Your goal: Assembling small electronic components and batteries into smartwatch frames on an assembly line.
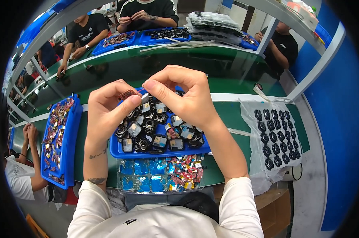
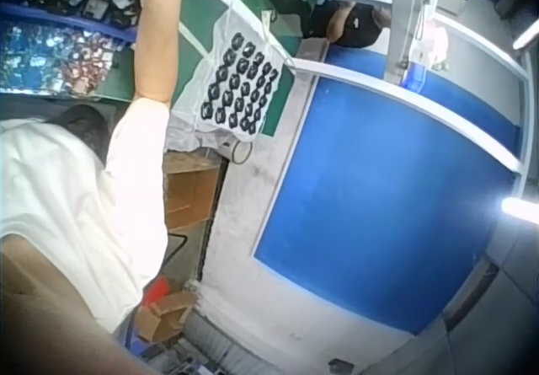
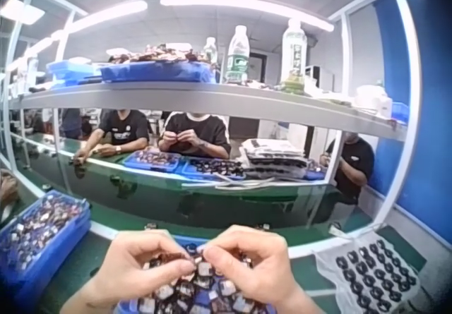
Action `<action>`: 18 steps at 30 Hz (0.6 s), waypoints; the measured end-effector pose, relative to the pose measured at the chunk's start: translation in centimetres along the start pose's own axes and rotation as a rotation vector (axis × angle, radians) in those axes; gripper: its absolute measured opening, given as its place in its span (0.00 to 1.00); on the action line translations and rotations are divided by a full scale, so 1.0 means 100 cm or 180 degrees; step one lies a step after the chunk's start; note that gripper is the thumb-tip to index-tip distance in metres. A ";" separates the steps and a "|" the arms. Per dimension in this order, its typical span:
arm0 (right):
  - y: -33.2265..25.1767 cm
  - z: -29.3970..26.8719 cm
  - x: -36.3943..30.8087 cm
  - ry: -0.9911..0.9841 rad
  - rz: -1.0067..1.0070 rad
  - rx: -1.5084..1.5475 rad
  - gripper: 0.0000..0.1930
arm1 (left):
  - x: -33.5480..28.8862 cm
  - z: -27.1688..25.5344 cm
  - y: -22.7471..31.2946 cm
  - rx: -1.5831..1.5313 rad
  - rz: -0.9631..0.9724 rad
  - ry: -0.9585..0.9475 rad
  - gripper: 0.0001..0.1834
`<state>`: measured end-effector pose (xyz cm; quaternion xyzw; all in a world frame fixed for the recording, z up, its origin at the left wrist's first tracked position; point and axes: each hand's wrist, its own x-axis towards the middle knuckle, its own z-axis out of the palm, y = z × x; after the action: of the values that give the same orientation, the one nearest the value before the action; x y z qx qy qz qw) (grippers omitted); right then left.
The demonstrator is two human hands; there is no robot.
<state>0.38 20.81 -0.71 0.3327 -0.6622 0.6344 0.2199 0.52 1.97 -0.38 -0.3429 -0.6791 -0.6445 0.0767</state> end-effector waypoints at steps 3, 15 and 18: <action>0.001 -0.004 0.000 -0.0026 -0.0001 -0.0113 0.05 | 0.000 0.002 0.002 0.0109 0.0056 0.0011 0.06; -0.006 -0.006 -0.001 -0.0215 0.0380 0.0571 0.07 | 0.001 0.002 0.002 -0.0152 -0.0173 0.0065 0.06; -0.005 -0.004 0.000 -0.0393 0.0542 0.0694 0.07 | 0.000 0.003 0.000 -0.0224 -0.0187 0.0089 0.06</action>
<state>0.73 21.20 -0.35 0.3355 -0.6274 0.6973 0.0867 0.57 2.24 -0.42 -0.3163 -0.6646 -0.6747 0.0551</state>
